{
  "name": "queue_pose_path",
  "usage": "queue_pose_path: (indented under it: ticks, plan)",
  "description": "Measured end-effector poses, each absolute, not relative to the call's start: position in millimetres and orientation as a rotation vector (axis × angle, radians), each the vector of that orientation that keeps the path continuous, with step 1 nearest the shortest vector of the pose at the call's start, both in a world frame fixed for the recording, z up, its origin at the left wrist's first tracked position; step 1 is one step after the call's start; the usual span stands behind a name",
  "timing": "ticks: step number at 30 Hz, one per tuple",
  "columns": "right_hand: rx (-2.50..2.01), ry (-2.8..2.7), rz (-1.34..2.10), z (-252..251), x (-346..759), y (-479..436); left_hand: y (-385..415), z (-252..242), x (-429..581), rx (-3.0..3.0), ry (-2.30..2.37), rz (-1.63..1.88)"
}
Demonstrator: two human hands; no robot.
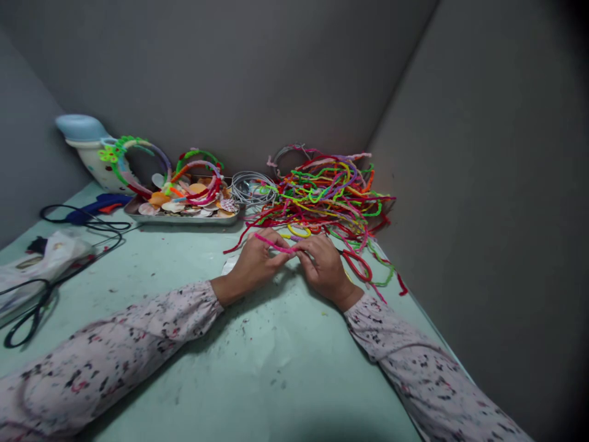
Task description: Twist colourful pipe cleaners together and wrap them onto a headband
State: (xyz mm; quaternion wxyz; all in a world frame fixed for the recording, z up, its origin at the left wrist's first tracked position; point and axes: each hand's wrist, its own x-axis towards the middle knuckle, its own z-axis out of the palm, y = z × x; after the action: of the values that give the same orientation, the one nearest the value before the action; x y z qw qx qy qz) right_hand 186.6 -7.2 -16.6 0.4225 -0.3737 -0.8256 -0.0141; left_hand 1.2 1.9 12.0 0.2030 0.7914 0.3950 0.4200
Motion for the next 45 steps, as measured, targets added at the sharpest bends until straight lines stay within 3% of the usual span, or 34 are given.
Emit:
queue_pose_path:
  ticks: [28,45]
  plan:
    - [-0.891,-2.109,-0.125,-14.8,184.6,-9.6,4.5,9.6,-1.6,1.978,1.051,1.150]
    - [-0.970,-2.052,-0.057,-14.6,185.0,-8.2,3.6,6.7,-0.6,2.175,1.103,1.162]
